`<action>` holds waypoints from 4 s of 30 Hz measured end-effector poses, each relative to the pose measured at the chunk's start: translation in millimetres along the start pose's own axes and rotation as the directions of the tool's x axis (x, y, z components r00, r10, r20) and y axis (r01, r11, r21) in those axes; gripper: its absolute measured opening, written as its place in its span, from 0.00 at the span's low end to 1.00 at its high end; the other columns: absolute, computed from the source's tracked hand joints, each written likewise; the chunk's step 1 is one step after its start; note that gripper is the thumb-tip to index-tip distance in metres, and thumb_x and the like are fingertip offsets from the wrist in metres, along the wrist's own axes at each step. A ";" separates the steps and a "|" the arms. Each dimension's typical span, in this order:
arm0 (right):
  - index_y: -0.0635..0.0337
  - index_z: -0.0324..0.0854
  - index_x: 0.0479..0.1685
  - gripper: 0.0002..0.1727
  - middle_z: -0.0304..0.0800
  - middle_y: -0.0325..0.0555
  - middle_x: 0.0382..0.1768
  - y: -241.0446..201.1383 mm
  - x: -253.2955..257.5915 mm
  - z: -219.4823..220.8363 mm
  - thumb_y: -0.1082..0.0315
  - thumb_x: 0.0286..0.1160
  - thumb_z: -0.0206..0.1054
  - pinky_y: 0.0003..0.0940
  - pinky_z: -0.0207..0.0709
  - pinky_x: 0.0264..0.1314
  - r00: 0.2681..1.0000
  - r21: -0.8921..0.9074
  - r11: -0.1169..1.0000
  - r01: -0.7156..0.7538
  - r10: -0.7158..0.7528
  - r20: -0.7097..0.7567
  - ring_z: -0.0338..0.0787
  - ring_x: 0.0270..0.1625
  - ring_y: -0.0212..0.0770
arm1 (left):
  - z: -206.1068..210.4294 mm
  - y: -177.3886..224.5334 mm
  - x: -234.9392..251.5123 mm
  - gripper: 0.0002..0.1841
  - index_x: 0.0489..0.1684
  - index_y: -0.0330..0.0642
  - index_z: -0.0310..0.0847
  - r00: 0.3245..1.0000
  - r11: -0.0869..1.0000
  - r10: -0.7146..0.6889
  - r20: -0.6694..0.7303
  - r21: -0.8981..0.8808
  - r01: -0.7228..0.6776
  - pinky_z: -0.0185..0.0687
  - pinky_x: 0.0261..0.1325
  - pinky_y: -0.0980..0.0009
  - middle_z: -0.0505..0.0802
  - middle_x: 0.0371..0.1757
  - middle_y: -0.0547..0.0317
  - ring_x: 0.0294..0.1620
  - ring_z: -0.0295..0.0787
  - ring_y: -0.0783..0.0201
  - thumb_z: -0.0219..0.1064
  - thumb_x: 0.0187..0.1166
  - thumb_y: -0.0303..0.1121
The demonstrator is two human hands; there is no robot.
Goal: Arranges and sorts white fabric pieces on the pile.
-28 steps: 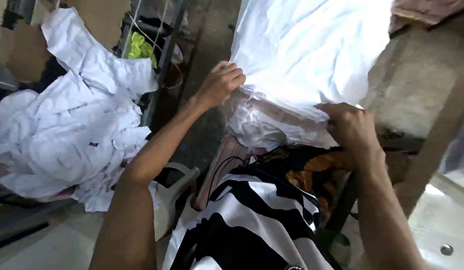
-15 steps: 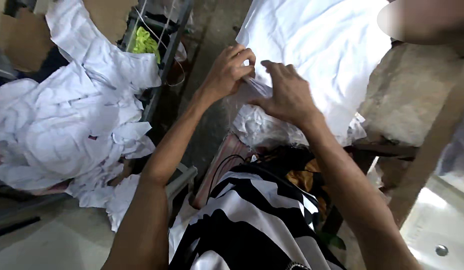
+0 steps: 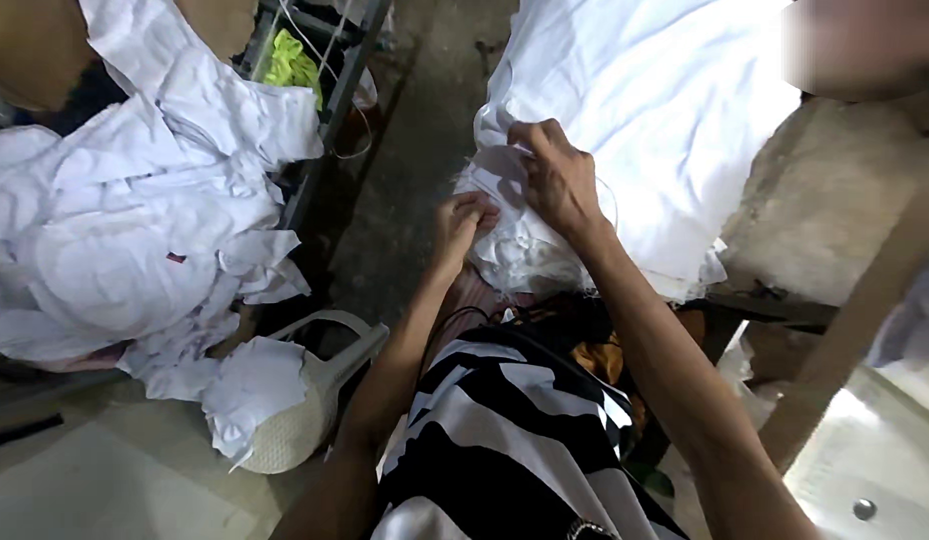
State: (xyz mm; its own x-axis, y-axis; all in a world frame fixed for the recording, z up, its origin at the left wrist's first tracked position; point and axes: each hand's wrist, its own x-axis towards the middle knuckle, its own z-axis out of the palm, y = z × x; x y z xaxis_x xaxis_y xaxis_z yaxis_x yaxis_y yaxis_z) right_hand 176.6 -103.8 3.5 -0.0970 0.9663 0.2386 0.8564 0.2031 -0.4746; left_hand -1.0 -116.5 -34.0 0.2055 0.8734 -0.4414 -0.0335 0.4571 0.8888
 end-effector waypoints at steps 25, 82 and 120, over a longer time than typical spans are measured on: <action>0.61 0.90 0.50 0.18 0.90 0.58 0.53 -10.4 12.3 -16.0 0.57 0.79 0.61 0.66 0.79 0.44 0.916 -0.067 0.927 -0.369 0.375 0.144 0.92 0.51 0.62 | 4.5 5.9 9.0 0.08 0.50 0.31 0.82 0.997 0.991 0.067 -0.024 -0.116 -0.069 0.93 0.47 0.66 0.94 0.38 0.52 0.38 0.94 0.63 0.63 0.87 0.29; 0.64 0.89 0.51 0.18 0.88 0.58 0.51 7.8 21.8 -88.8 0.58 0.71 0.73 0.61 0.81 0.53 0.960 0.179 0.951 -0.252 0.223 0.169 0.89 0.52 0.57 | 58.1 122.6 38.1 0.11 0.48 0.32 0.79 0.877 0.887 0.383 0.290 0.150 -0.437 0.94 0.42 0.65 0.95 0.37 0.52 0.35 0.95 0.62 0.63 0.89 0.34; 0.64 0.89 0.40 0.20 0.88 0.57 0.45 -8.1 18.7 -68.2 0.56 0.86 0.60 0.60 0.82 0.49 0.966 0.160 0.953 -0.256 0.246 0.084 0.90 0.47 0.55 | 44.7 37.4 13.2 0.09 0.58 0.39 0.72 0.986 0.944 0.110 0.123 -0.323 -0.066 0.88 0.54 0.62 0.87 0.49 0.57 0.48 0.88 0.65 0.59 0.87 0.30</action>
State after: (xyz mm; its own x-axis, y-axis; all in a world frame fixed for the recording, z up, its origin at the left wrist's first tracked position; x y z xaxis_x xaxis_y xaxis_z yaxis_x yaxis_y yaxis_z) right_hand 202.5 -98.2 69.6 0.0740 0.9963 0.0427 0.7601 -0.0286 -0.6491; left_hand 44.2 -95.4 -1.0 0.3189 0.8914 -0.3221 -0.3614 0.4285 0.8281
